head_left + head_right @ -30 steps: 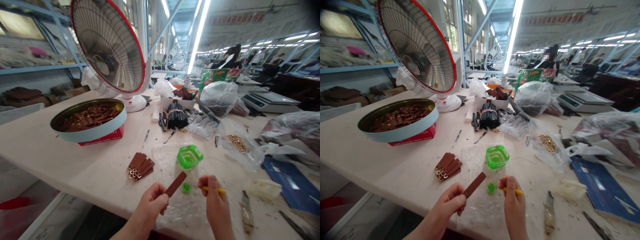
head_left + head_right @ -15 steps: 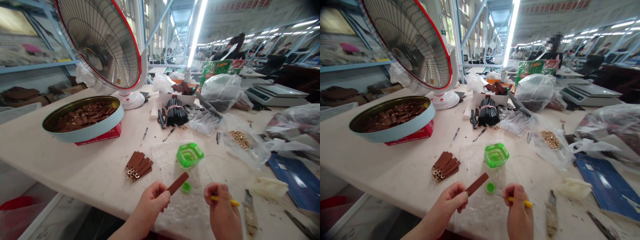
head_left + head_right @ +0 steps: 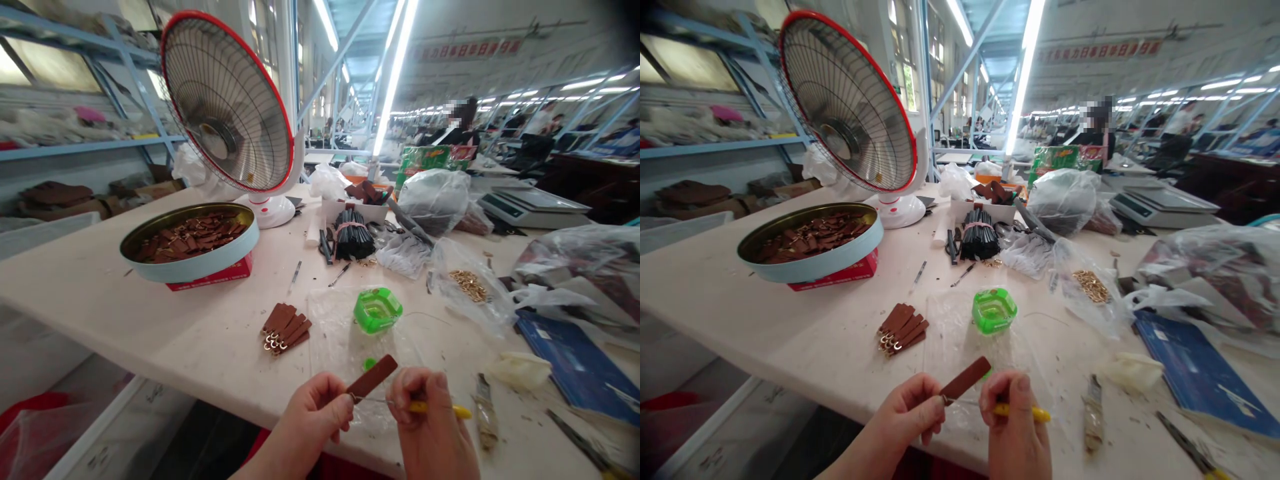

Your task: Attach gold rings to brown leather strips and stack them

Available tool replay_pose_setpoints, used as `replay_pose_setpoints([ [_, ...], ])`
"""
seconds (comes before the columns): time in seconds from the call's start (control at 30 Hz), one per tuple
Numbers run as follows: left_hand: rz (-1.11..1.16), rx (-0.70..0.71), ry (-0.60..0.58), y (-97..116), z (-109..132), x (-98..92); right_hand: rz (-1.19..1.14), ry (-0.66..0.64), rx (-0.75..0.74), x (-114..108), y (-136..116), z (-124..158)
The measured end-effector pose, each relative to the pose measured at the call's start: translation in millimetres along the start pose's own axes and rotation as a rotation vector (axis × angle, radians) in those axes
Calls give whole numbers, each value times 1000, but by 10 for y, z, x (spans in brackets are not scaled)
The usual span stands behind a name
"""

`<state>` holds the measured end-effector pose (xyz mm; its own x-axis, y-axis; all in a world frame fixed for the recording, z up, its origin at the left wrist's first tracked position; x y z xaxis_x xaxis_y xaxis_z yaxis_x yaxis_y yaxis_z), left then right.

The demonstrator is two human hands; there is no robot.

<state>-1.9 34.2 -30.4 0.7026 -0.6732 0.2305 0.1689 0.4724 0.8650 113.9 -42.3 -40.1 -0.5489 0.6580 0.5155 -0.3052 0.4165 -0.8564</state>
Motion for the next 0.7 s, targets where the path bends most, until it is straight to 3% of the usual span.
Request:
replay_pose_setpoints([
  [0.17, -36, 71, 97, 14, 51, -8, -49, 47, -102, -175, -99, 10],
  [0.3, -39, 121, 134, -2, 56, -58, 367, 84, -174, -209, -125, 119],
  [0.4, -74, 104, 82, -26, 61, -73, 567, -33, -68, -61, -7, 226],
  [0.5, -110, 96, 32, -35, 78, -94, 620, -198, 1, 87, 113, 247],
  [0.7, -93, 115, 70, -24, 90, -216, 601, -347, 76, 158, 240, 131],
])
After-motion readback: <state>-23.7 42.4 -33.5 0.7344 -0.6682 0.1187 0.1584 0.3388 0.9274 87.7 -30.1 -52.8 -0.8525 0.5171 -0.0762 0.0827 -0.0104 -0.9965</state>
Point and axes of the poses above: each hand's wrist, its own z-axis away from the middle knuckle, its own x-axis out of the palm, y = z × x, the point moved 1 cm from there along -z, towards the middle knuckle, and after that the axes turned 4 degrees about -x, right-handed, at the moved point
